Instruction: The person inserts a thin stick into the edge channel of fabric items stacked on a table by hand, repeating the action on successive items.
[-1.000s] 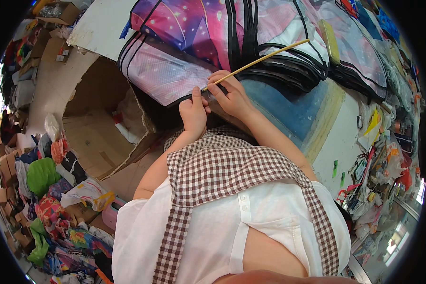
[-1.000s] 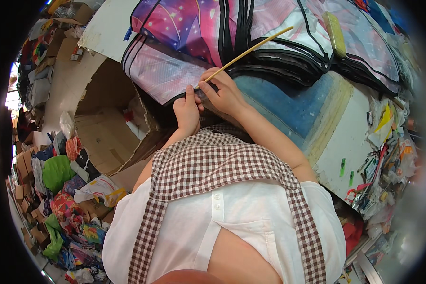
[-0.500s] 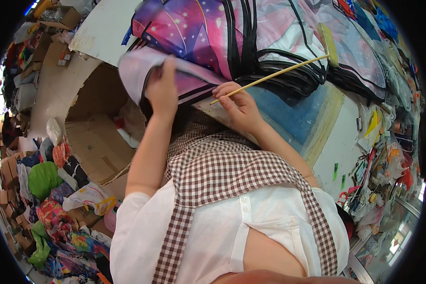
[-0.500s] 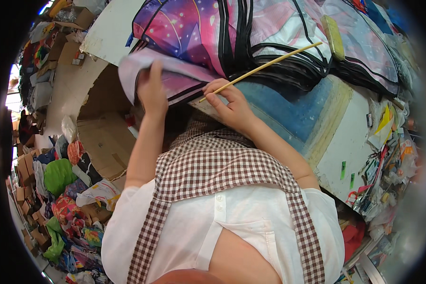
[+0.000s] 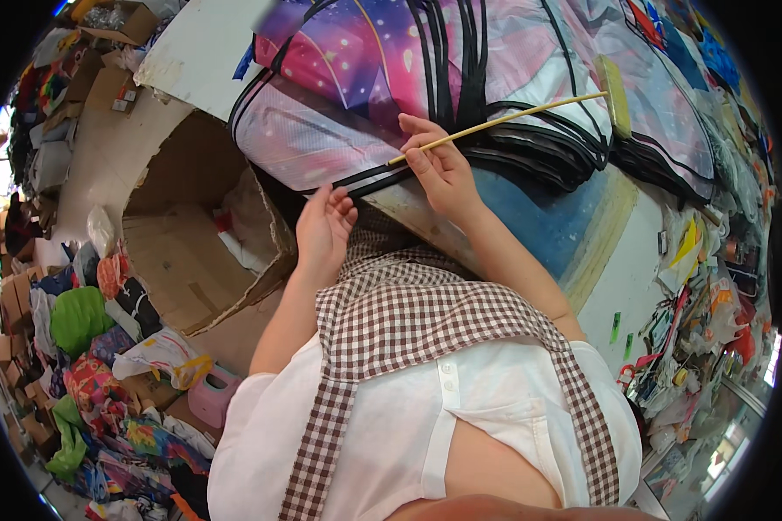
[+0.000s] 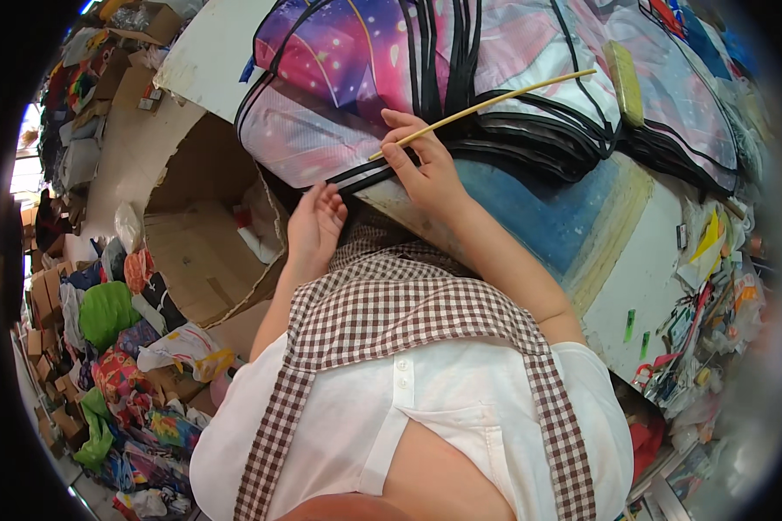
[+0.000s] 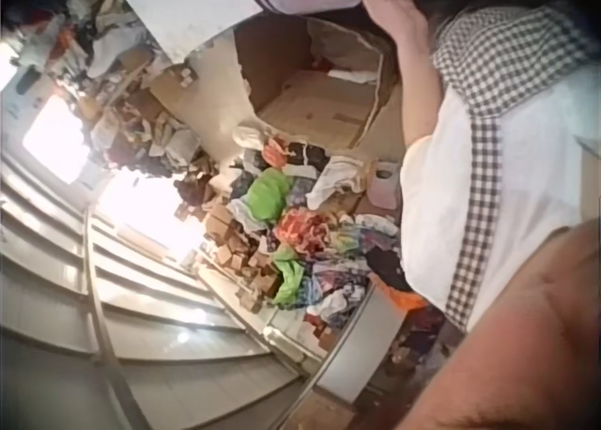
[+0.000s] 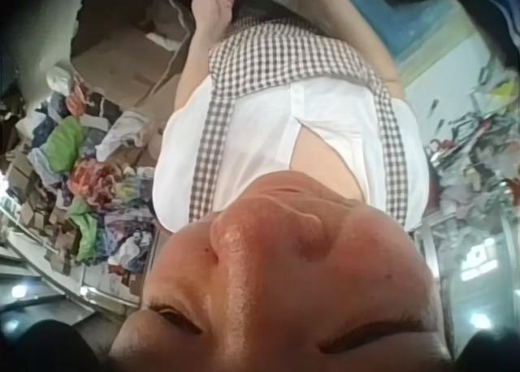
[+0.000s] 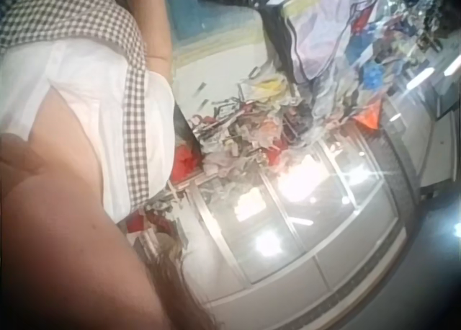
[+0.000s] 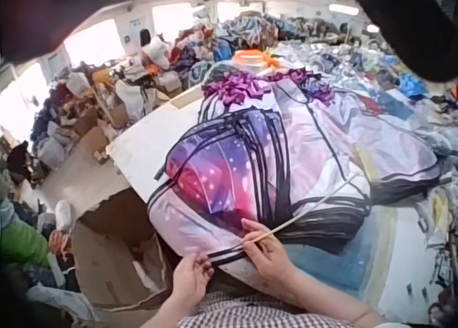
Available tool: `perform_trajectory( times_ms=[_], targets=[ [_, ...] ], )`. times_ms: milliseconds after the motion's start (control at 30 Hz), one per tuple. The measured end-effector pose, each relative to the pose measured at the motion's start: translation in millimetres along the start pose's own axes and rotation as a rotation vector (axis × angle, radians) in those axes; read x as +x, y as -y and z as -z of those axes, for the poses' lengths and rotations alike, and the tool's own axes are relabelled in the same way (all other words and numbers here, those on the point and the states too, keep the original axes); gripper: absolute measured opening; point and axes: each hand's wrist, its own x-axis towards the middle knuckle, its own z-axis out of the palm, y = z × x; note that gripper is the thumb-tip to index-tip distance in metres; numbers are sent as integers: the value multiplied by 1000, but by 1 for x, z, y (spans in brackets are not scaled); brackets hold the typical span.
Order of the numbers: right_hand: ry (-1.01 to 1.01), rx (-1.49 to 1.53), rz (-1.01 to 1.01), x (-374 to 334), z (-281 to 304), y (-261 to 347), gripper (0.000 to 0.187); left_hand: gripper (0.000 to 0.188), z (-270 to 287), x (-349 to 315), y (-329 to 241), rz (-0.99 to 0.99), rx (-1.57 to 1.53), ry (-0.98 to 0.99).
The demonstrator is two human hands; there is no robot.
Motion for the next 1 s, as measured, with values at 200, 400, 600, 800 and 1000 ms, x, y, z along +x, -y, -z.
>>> perform_trajectory(
  times_ms=[200,400,600,800,1000],
  targets=[
    [-9,159,-84,5,-17,6,12,17,-1,-17,9,-8,-110,57],
    [-40,140,-81,-4,-11,5,11,23,8,-8,9,58,-218,45],
    [-70,206,-74,-8,-11,2,12,14,13,4,11,67,-272,-16],
    [-69,214,-81,-11,-14,1,11,17,26,17,11,68,-288,-30],
    [-67,211,-76,-11,-14,0,13,18,23,16,2,-25,2,-141]
  ],
)
